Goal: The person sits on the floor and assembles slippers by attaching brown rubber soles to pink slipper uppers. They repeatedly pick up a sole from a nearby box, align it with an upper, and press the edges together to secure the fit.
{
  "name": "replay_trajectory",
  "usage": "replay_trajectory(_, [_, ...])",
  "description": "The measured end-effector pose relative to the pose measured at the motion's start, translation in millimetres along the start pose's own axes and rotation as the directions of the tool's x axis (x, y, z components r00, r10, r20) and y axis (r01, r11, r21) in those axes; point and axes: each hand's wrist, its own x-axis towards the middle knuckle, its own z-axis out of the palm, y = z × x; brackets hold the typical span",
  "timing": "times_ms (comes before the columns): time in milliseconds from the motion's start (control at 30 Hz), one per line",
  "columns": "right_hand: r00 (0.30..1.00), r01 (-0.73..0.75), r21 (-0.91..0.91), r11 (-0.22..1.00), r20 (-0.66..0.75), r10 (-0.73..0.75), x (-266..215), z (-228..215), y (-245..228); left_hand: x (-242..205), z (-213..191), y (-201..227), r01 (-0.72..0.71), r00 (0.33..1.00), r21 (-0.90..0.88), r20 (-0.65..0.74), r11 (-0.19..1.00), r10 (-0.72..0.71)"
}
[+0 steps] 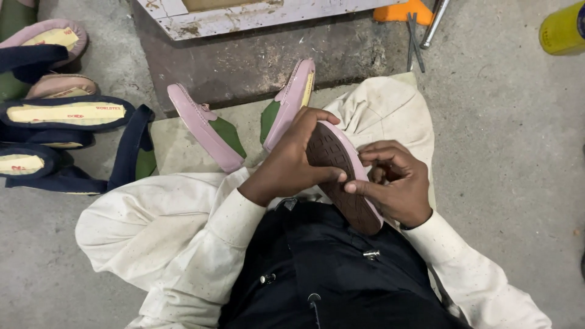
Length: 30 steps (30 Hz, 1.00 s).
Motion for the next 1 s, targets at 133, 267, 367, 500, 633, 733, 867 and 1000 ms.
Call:
replay_trajectory(133, [0.999, 0.051, -0.04, 0.998, 0.005, -0.051, 9.9, -2.1, -9.1, -3.1, 3.9, 3.3, -0.055, 0.998, -0.008, 0.008, 0.998, 0.055])
replay_trajectory(267, [0.989, 0.138, -0.062, 0.989, 0.061, -0.134, 16.7, -8.2, -13.5, -4.6, 8.5, 11.9, -0.154, 0.988, -0.008, 0.025, 0.988, 0.154])
replay_trajectory(367, [0.986, 0.142, -0.041, 0.989, 0.096, -0.138, 23.8, -9.3, -25.8, -6.0, 11.6, 20.3, -0.228, 0.973, -0.004, 0.041, 0.974, 0.228])
replay_trajectory(500, [0.984, 0.095, -0.02, 0.995, 0.151, -0.091, 28.0, -9.1, -31.3, -6.0, 19.3, 27.4, -0.3, 0.954, 0.027, 0.018, 0.953, 0.3])
replay_trajectory(633, [0.993, -0.074, 0.071, 0.995, 0.096, 0.067, 26.1, -11.1, -24.8, -3.7, 34.0, 31.3, -0.299, 0.953, 0.066, -0.038, 0.952, 0.302])
replay_trajectory(733, [0.994, -0.1, 0.104, 0.99, 0.054, 0.095, 22.3, -12.3, -31.2, -5.0, 45.8, 39.3, -0.286, 0.945, 0.109, -0.133, 0.952, 0.299])
replay_trajectory(867, [0.997, -0.012, -0.104, 0.994, 0.073, 0.02, 30.5, -13.8, -61.7, -1.5, 60.0, 27.4, -0.122, 0.94, -0.083, -0.331, 0.989, 0.088])
replay_trajectory(1000, [0.995, -0.097, -0.315, 0.944, -0.048, 0.086, 36.0, -11.8, -75.4, 2.9, 74.6, 36.2, -0.024, 0.906, 0.127, -0.417, 0.992, 0.075])
